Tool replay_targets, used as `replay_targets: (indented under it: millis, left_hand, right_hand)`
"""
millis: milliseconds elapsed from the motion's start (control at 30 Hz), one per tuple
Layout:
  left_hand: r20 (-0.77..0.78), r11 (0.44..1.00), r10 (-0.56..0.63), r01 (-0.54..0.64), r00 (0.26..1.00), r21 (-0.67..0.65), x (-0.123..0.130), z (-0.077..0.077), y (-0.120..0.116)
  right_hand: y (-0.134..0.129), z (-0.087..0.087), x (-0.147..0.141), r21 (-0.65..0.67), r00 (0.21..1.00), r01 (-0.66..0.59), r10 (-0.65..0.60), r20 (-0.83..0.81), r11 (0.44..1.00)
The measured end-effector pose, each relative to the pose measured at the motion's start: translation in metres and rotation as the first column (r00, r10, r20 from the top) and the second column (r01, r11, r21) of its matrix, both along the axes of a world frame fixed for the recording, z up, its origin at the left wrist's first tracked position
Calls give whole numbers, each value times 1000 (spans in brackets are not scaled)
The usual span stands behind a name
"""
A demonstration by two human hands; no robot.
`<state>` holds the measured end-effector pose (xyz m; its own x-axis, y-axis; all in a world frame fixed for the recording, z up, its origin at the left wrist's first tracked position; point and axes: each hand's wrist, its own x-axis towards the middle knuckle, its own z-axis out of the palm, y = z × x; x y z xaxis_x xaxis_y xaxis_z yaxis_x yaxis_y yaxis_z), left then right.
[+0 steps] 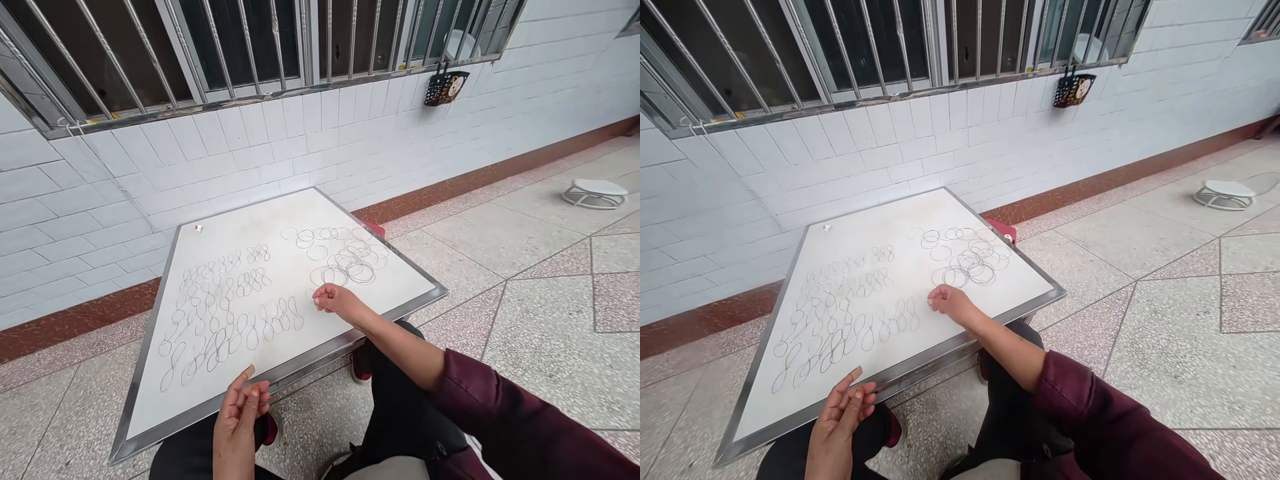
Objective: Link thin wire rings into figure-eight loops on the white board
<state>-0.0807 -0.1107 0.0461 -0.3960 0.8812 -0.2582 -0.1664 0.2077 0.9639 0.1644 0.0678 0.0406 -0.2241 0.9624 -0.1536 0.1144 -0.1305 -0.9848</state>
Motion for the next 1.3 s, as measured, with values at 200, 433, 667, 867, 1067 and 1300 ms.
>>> replay_targets:
  millis: [200,433,667,867,1067,1300]
  left_hand:
    - [30,999,36,-35,999,-24,-8,-8,-3]
    - [88,996,16,-9,996,-87,-7,-10,-4]
    - [101,994,35,-25,994,-104,-8,-16,2]
    - [104,987,36,-19,994,-158,-8,-17,6]
    - [82,993,24,-14,996,-118,-6,-23,7]
    - [63,998,-4,8,998,-69,-1,-30,9]
  right_hand:
    - [21,-17,-6,-44,994,-25,30,101,999]
    - [37,-23,-18,-87,980,-53,68,187,995]
    - [44,-27,-16,-95,969,-64,84,232,993]
    - [44,-32,-15,-48,961,-70,80,263,996]
    - [18,-29,-21,96,941,-24,-10,337,995]
    - [-42,-26,-41,224,813,-185,21,582,957]
